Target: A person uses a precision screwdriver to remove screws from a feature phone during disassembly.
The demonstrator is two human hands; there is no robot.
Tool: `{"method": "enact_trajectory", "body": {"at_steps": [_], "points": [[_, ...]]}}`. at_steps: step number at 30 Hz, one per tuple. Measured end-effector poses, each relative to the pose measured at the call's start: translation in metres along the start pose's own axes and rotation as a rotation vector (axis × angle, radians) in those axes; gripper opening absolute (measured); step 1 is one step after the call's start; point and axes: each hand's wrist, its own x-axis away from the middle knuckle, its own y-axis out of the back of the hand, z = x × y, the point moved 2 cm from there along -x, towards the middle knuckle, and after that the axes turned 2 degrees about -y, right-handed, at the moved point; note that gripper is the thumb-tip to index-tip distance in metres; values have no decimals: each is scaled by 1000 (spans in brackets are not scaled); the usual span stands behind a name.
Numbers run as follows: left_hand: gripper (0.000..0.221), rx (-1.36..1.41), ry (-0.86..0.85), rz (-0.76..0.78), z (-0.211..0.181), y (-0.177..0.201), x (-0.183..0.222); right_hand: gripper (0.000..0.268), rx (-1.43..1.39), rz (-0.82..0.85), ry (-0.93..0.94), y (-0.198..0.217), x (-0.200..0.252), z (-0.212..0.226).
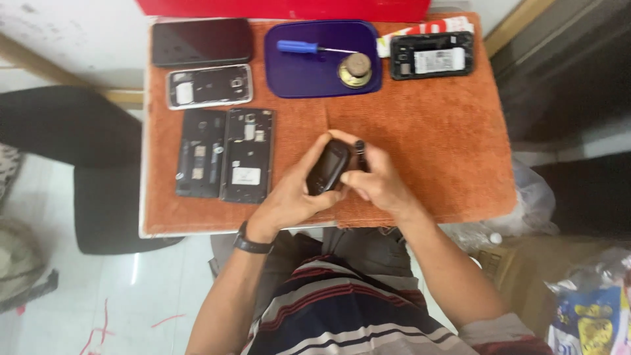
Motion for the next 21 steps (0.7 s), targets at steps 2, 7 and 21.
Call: {"method": "enact_trajectory", "body": {"at_steps": [2, 7, 21], "points": [[103, 18, -30, -25, 15, 0, 2, 70, 39, 2, 10, 4, 0, -7], [98, 10, -53, -4, 21, 1, 5, 35, 179, -46, 48, 15, 1, -24], [81, -130, -311, -26, 32, -12, 10, 73, 161, 144, 177, 1, 3, -1]]}}
